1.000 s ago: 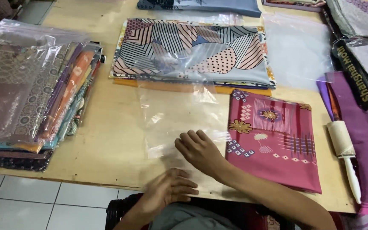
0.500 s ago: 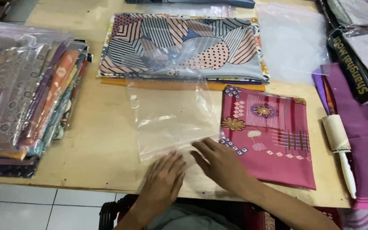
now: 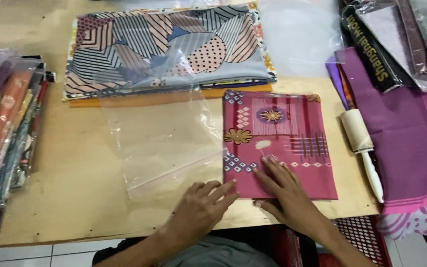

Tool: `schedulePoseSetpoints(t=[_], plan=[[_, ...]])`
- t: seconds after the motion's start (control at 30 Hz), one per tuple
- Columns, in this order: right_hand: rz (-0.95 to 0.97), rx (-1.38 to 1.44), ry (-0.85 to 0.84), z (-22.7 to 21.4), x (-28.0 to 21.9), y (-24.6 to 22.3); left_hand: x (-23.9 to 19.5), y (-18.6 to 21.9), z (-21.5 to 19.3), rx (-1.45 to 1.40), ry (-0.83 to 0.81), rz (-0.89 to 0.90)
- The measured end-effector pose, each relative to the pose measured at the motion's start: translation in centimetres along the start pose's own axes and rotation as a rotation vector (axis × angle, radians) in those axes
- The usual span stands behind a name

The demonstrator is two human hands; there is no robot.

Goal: The person uses a lint roller to clean a folded pink patterned cloth on a wooden table. They then place the cloth into a clear plastic bag, smooth it out, and seal the bag.

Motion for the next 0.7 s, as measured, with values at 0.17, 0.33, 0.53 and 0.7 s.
schedulePoseSetpoints(t=[0.17, 0.33, 0.53, 0.7], plan=[[-0.151, -0.146, 0.151, 0.6, -0.5, -0.3, 1.1, -0.8, -0.3, 0.135, -0.047, 0.107], [-0.148, -0.291, 0.221, 1.6, -0.9, 0.0, 1.8, -1.7, -0.3, 0.016, -0.165, 0.15], [-0.067, 0.029, 0.392, -2.6, 0.1, -1.9, 4.2, -3.1, -0.1, 0.154, -0.029, 0.181], [-0.019, 0.037, 0.276, -2.0, -0.4, -1.9, 5.6, -3.8, -0.6, -0.11, 0.131, 0.331]])
Point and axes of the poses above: each hand's wrist, its own x-axis towards the middle knuckle, its own z-axis out of the palm, y = z × x, the point moved 4 cm from there along x, towards the middle knuckle, and after that the axes turned 9 degrees about -y, right-handed, at the moved point
